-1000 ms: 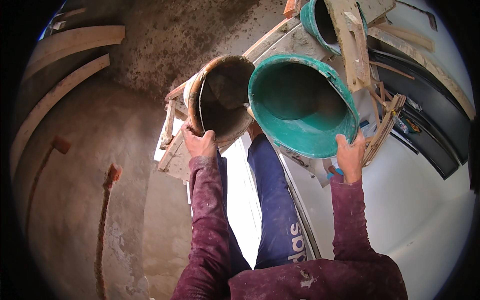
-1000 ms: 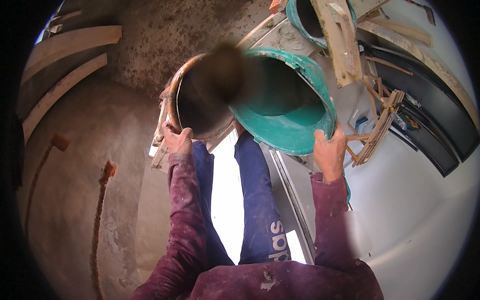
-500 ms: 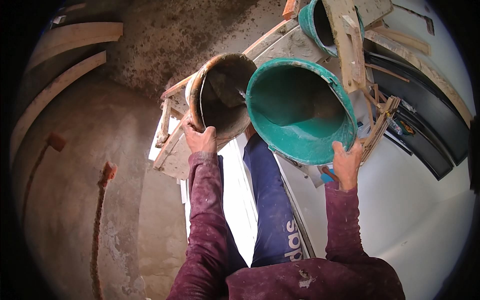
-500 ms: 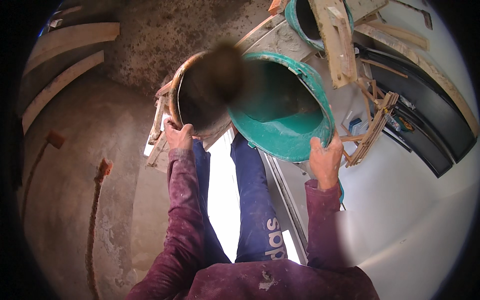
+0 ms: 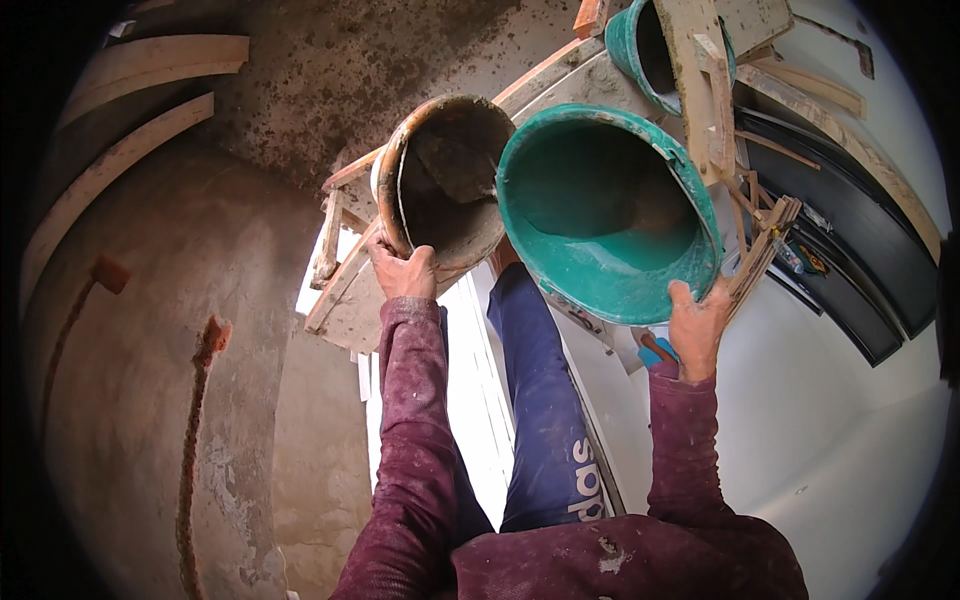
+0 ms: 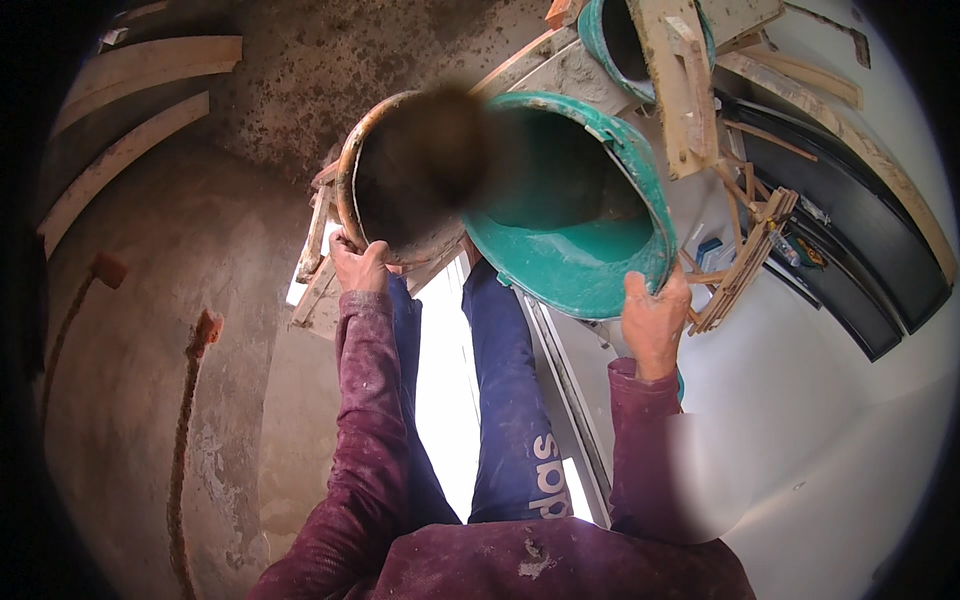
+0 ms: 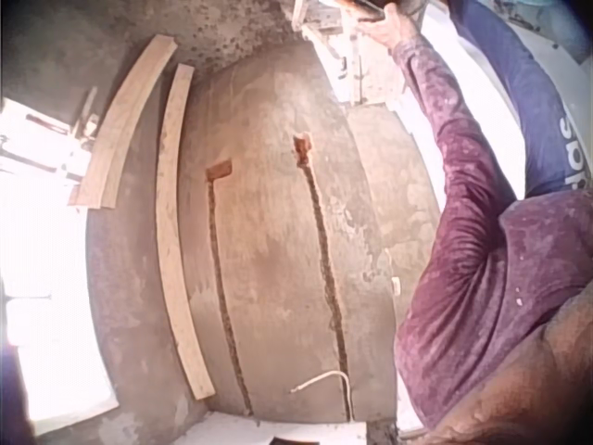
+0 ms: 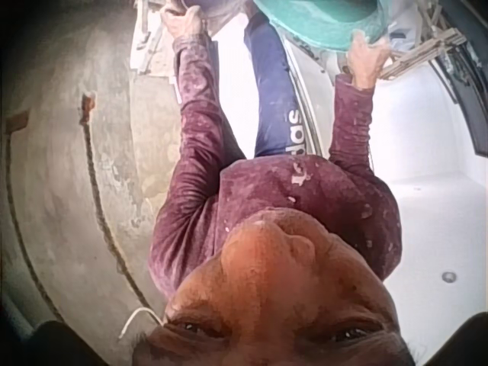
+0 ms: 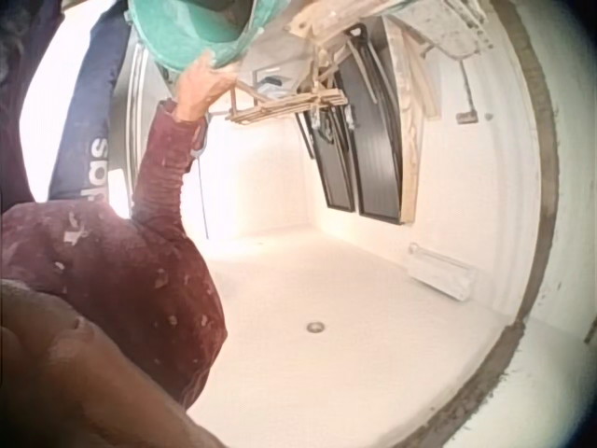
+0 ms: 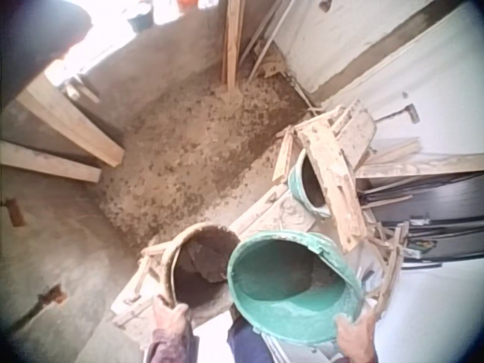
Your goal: The person applies plaster to the upper edge of a doorway using a trowel and a bucket of mortar.
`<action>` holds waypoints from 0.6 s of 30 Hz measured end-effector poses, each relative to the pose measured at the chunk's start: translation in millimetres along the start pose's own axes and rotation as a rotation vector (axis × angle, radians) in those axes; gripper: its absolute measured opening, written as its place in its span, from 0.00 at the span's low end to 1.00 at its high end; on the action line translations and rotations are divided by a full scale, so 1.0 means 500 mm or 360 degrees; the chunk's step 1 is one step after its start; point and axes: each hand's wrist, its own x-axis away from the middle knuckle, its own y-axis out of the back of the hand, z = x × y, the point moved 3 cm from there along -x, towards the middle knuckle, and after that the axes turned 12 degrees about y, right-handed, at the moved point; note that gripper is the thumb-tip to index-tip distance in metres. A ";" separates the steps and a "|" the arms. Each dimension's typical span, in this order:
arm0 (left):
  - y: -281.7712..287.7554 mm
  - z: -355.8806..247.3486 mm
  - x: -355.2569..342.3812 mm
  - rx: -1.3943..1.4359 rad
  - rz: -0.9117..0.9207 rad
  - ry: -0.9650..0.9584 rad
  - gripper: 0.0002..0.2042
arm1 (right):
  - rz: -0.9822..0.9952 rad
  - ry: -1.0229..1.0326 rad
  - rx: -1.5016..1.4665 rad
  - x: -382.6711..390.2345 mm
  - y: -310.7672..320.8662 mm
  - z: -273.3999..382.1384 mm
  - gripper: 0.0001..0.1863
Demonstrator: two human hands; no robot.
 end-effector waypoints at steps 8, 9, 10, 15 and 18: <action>-0.007 0.010 -0.005 0.0024 0.0133 0.0089 0.20 | 0.0006 0.0024 0.0036 -0.001 -0.007 0.016 0.26; -0.009 0.021 -0.008 0.0071 0.0140 0.0085 0.20 | 0.0007 0.0031 0.0035 -0.001 -0.007 0.015 0.27; -0.010 0.024 -0.010 0.0119 0.0146 0.0080 0.20 | -0.0033 0.0054 0.0003 -0.002 -0.008 0.010 0.22; -0.007 0.038 -0.020 0.0007 0.0021 -0.0078 0.18 | -0.0065 -0.0153 -0.0340 -0.003 -0.011 -0.044 0.17; -0.004 0.024 -0.014 -0.0069 -0.0020 -0.0051 0.18 | -0.0127 -0.0394 -0.0776 0.000 -0.023 -0.132 0.19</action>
